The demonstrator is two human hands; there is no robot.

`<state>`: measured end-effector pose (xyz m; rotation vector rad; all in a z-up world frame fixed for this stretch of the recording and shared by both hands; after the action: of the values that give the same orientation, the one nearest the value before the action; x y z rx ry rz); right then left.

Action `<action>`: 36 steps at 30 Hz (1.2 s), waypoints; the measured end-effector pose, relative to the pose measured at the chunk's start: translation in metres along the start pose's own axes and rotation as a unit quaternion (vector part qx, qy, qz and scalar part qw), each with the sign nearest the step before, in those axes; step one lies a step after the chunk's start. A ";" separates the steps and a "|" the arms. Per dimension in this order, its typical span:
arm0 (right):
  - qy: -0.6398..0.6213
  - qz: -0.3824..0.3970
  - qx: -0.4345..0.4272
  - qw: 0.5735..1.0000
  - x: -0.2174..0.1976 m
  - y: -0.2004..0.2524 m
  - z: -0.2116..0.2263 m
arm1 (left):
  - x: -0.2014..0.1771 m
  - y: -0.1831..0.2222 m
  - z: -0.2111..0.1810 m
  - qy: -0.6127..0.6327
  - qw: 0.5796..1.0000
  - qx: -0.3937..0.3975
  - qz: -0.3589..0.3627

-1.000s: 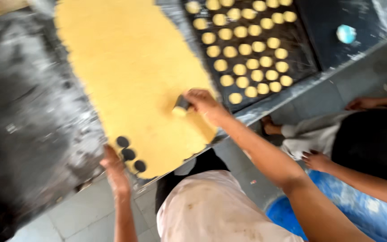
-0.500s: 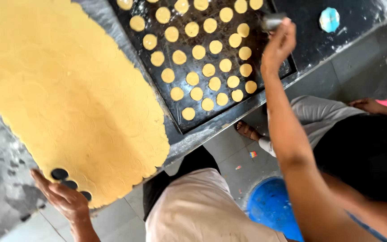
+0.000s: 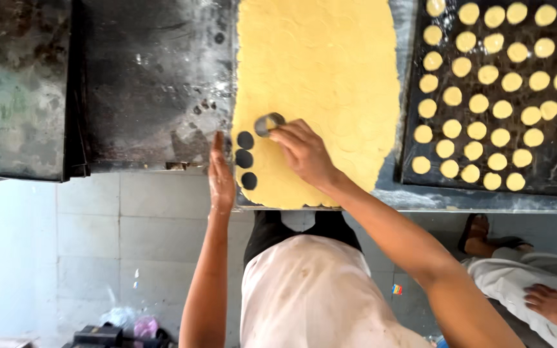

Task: The person uses a small round metal cutter to punch out circular shapes from a flat sheet of dough and places the resulting pieces onto a dark metal baking tray.

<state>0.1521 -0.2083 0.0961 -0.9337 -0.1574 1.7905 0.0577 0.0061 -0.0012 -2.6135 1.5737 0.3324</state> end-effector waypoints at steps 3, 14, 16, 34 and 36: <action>0.085 0.040 -0.074 0.993 0.051 -0.023 -0.007 | -0.003 -0.003 -0.001 0.020 0.999 0.006 0.031; 0.034 0.043 0.292 0.955 0.084 -0.045 -0.073 | -0.019 -0.005 0.008 0.133 0.989 0.064 0.021; -0.110 0.023 0.443 0.890 0.077 -0.039 -0.077 | -0.025 -0.006 -0.010 0.087 0.993 0.084 0.014; 0.257 -0.465 0.298 0.793 -0.413 0.202 -0.236 | 0.453 0.049 -0.175 -0.201 0.781 0.356 0.472; 0.278 -0.500 0.308 0.760 -0.424 0.219 -0.250 | 0.522 0.057 -0.175 -0.154 0.769 0.455 0.423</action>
<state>0.2095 -0.7400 0.0316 -0.6374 0.2722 0.4469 0.2687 -0.5018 0.0561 -1.0002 1.9732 -0.0093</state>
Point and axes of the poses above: each hand's wrist, its own y-axis away from the middle knuckle, its own x-axis out of the palm, z = x × y, the point moved 2 cm from there along -y, towards the middle knuckle, and after that the axes turned 6 degrees about -z, right-handed, at the moved point
